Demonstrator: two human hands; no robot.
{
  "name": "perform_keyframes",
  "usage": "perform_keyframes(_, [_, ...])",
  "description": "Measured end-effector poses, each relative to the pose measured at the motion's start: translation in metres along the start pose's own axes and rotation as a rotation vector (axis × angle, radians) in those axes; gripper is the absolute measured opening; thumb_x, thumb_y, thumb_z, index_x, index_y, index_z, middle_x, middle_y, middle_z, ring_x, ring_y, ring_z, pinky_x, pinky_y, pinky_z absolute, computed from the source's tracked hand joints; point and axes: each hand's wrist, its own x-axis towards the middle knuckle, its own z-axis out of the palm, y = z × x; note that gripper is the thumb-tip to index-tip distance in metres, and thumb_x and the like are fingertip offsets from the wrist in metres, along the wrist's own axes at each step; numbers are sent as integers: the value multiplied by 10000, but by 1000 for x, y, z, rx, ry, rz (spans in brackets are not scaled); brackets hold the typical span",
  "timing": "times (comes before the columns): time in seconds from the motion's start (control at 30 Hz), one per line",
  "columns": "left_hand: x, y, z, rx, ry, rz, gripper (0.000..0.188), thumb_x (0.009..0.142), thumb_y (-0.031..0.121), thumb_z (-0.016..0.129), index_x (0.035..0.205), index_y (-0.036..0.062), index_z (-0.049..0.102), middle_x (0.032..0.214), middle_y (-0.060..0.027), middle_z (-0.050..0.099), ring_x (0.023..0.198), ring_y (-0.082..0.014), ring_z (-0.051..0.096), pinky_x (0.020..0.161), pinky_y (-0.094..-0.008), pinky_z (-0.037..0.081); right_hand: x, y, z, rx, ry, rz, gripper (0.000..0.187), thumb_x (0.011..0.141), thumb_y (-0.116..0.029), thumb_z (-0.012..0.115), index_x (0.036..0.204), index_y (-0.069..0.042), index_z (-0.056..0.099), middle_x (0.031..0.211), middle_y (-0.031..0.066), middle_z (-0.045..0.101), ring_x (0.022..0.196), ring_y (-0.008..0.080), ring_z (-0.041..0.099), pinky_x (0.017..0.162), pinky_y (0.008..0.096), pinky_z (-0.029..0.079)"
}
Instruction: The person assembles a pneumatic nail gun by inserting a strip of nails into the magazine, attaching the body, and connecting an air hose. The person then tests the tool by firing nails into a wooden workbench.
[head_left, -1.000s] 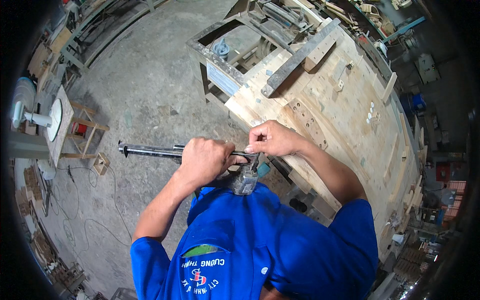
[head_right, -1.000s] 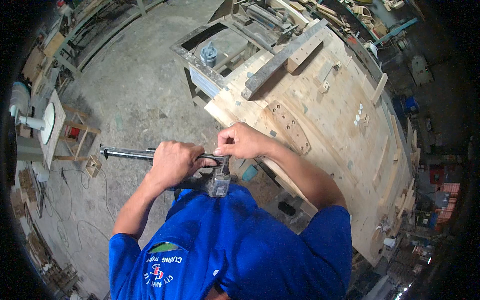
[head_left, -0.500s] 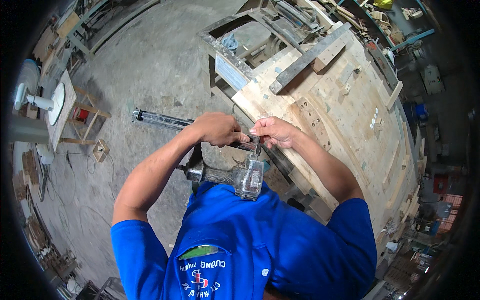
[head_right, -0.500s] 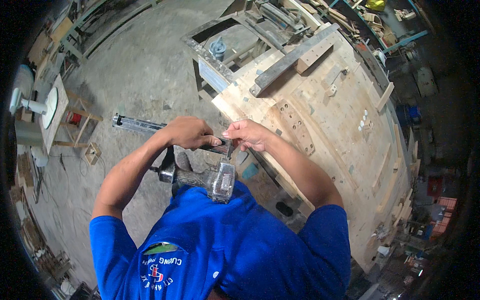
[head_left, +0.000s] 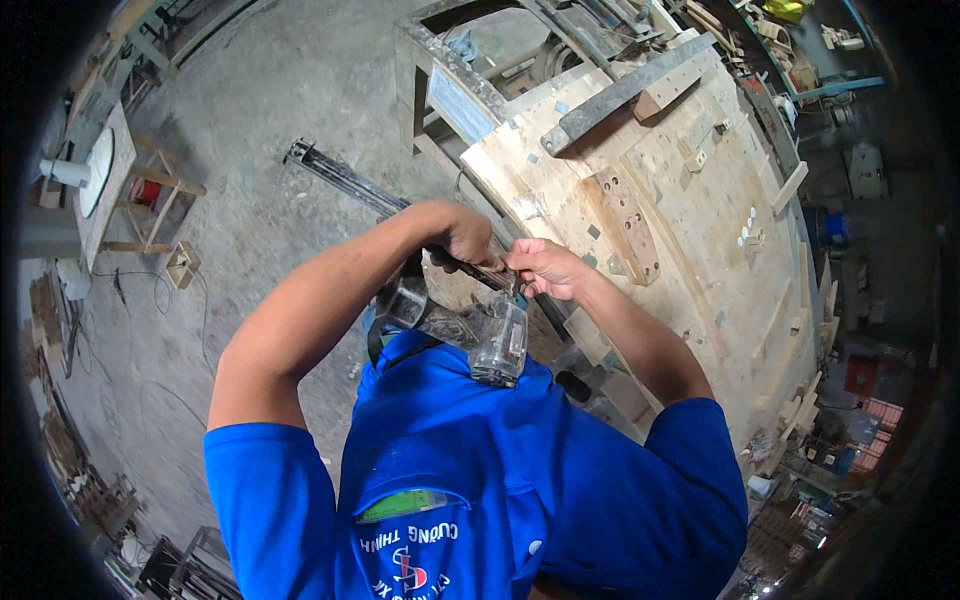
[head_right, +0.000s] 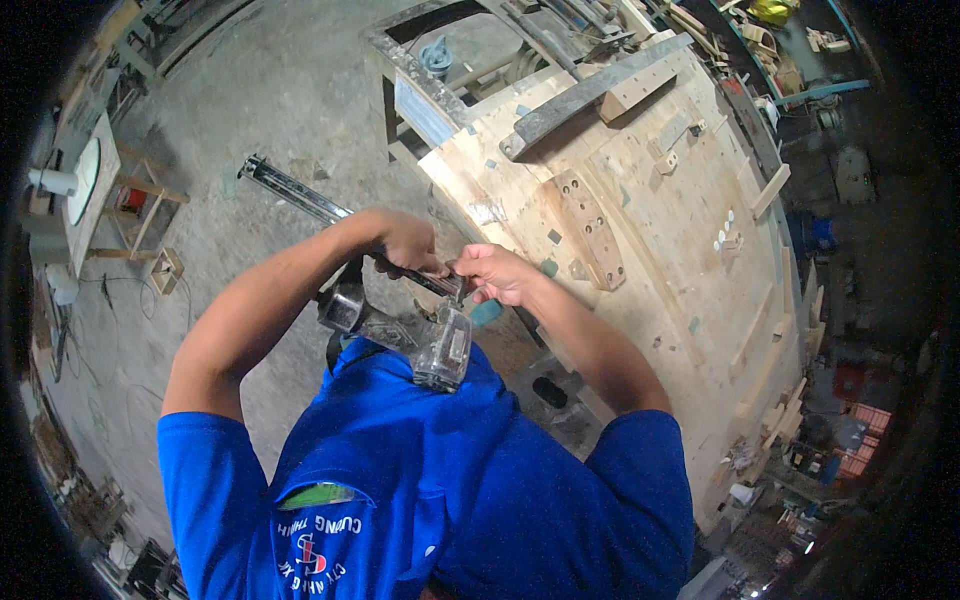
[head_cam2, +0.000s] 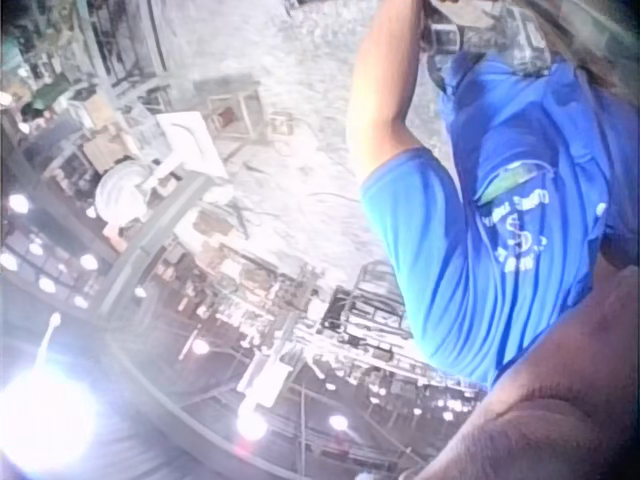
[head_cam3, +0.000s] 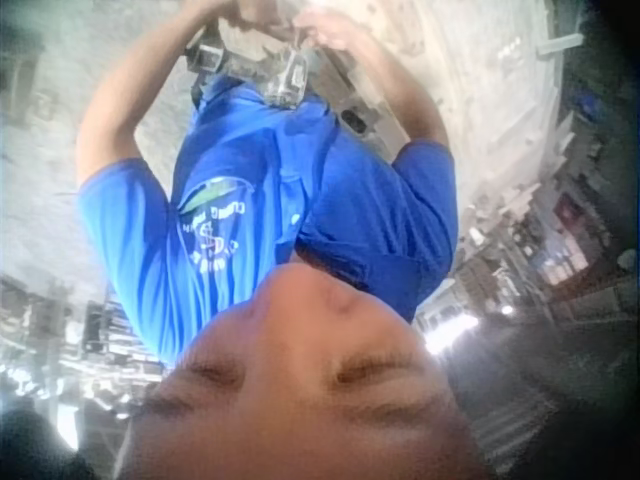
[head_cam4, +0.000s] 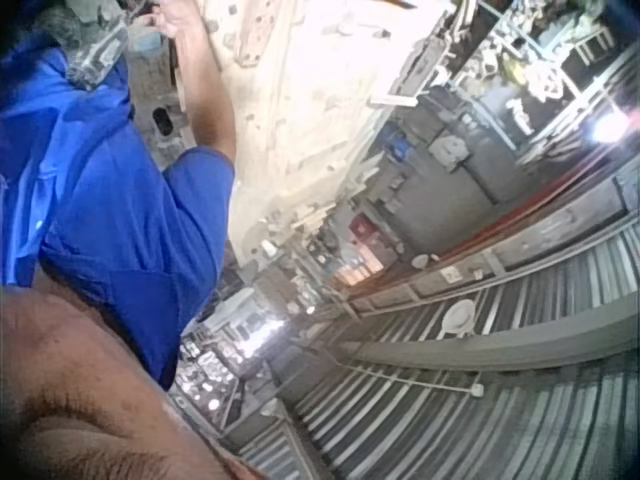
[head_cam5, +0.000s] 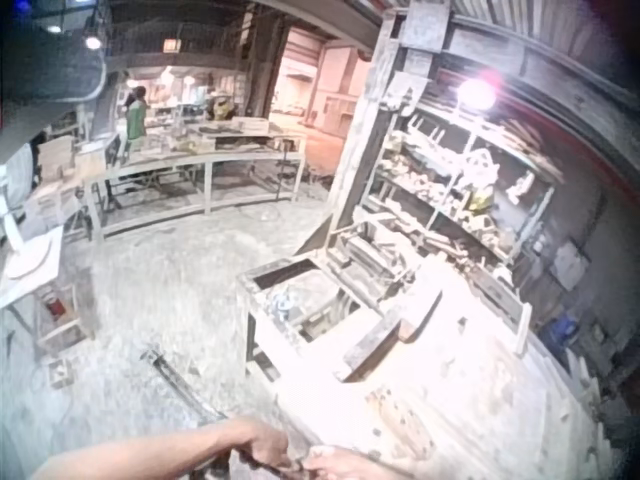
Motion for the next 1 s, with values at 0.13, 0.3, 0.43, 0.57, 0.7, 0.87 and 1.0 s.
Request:
perform_keyframes(0.13, [13, -10, -1, -78, -111, -15, 475, 1033, 500, 622, 823, 80, 696, 661, -63, 628, 539, -188, 581, 506, -376, 466, 8, 11, 0, 55, -23, 56, 129, 1006, -179, 715, 935, -116, 629, 855, 6, 708, 684, 67, 649, 494, 234, 535])
perform_keyframes(0.3, [32, -30, 6, -125, -292, -20, 504, 1053, 525, 580, 862, 84, 732, 686, -58, 648, 561, -190, 598, 525, -377, 473, 22, 24, 3, 135, -69, 114, 97, 1017, -163, 677, 1056, -79, 649, 893, 30, 739, 658, 80, 682, 460, 217, 516])
perform_keyframes(0.43, [42, -42, 16, -204, -349, -89, 436, 1063, 511, 567, 1030, 113, 741, 738, -43, 648, 599, -179, 596, 572, -358, 483, 31, 37, 10, 202, -55, 149, 146, 1016, -163, 670, 1112, -53, 660, 947, 57, 765, 665, 91, 721, 433, 214, 510])
perform_keyframes(0.57, [44, -47, 18, -209, -477, -55, 484, 1058, 553, 565, 1114, 111, 754, 767, -38, 659, 650, -178, 615, 614, -359, 499, 42, 53, 3, 231, -123, 192, 201, 1021, -183, 667, 1160, -38, 675, 986, 73, 775, 736, 121, 743, 547, 246, 588])
perform_keyframes(0.7, [40, -51, 28, -294, -435, -134, 545, 1039, 606, 575, 1122, 99, 756, 787, -40, 660, 699, -186, 633, 640, -357, 508, 44, 63, 17, 238, -60, 221, 243, 1028, -229, 676, 1191, -49, 700, 991, 52, 774, 750, 121, 729, 638, 251, 594])
perform_keyframes(0.87, [35, -57, 31, -357, -425, -125, 564, 1020, 631, 592, 1051, 87, 741, 787, -38, 649, 696, -192, 632, 630, -367, 512, 42, 62, 24, 255, -47, 192, 290, 1047, -243, 663, 1243, -31, 679, 1048, 53, 771, 835, 141, 743, 723, 294, 621])
perform_keyframes(1.0, [23, -62, 30, -325, -303, -123, 521, 1016, 587, 614, 921, 86, 720, 754, -47, 657, 618, -194, 619, 570, -380, 499, 42, 52, 31, 219, -10, 136, 277, 1057, -252, 653, 1253, -57, 662, 1046, 36, 764, 818, 125, 734, 674, 274, 604])
